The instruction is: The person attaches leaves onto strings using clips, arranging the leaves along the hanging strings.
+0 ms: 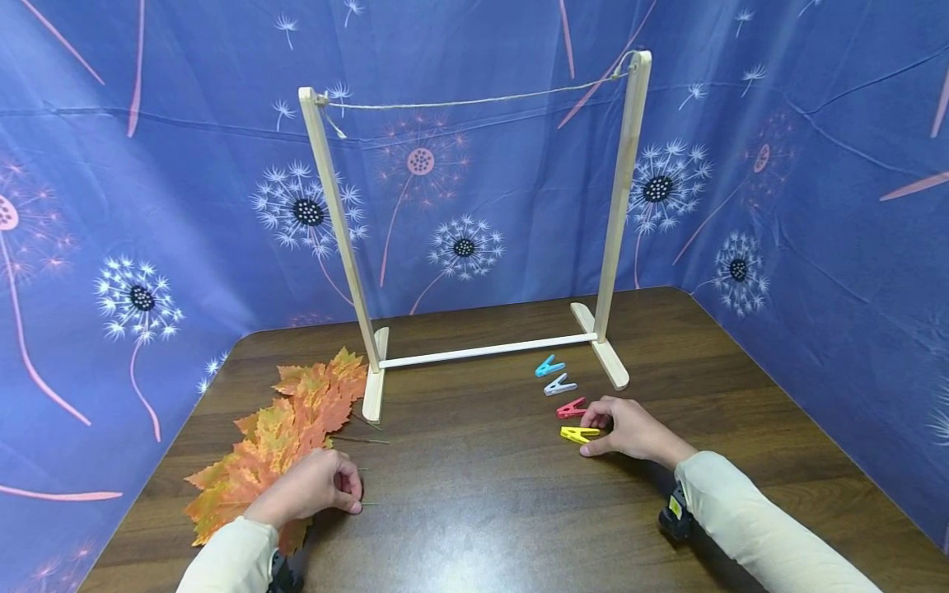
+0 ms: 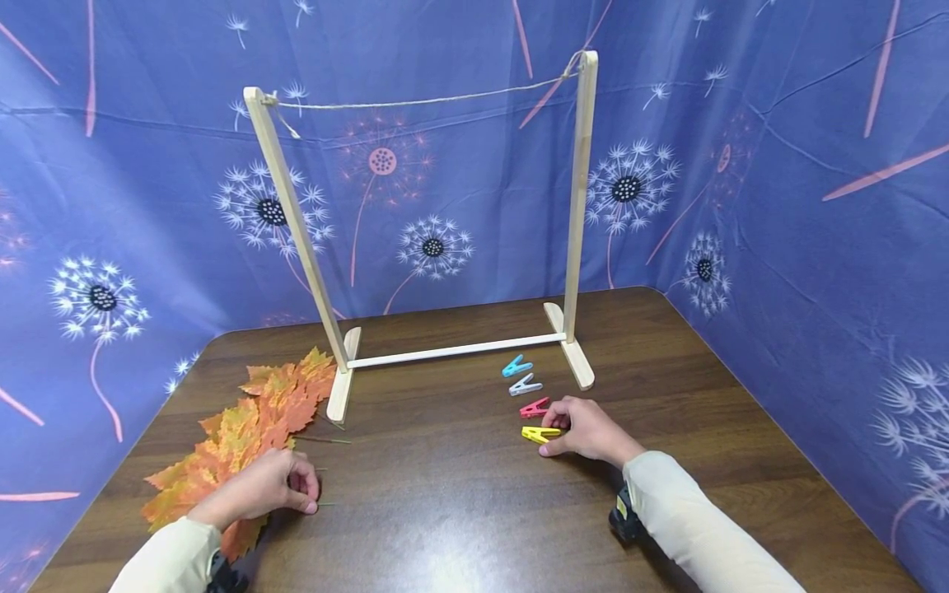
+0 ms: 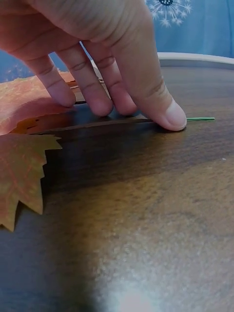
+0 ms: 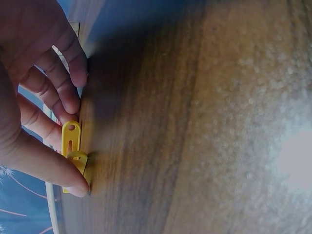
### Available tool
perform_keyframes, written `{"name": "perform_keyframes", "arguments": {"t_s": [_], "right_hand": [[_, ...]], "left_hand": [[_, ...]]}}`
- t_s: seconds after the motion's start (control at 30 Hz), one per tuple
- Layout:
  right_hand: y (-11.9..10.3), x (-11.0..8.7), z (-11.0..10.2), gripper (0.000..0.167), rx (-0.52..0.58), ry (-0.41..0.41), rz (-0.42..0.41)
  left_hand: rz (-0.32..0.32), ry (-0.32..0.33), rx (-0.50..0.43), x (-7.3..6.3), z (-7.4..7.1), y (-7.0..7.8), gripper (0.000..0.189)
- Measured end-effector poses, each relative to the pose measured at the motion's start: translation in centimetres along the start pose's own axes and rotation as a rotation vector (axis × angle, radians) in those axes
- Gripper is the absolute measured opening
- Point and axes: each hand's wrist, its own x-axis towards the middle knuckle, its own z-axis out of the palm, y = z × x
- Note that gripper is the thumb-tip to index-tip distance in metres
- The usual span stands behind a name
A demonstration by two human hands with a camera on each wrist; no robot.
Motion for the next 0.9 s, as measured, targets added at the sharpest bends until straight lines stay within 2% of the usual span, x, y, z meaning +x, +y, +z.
{"name": "perform_keyframes", "arguments": {"t_s": [0.27, 0.5, 0.73, 0.9], "right_hand": [[0.07, 0.05, 0.02, 0.031, -0.001, 0.003, -0.003], [0.09, 0.13, -0.1, 0.031, 0.009, -0.012, 0.004], [0.06, 0.07, -0.12, 0.032, 0.013, -0.012, 0.011], [0.04, 0.01, -0.1, 0.031, 0.01, -0.012, 0.011]], "left_hand": [[0.02, -0.003, -0.017, -0.1, -0.19, -0.1, 0.018], [0.017, -0.045, -0.031, -0.12, -0.57, -0.01, 0.017], [0.013, -0.025, -0.013, -0.26, -0.6, -0.01, 0.017], [0.007, -0.039, -0.01, -0.29, -0.56, 0.08, 0.018]]}}
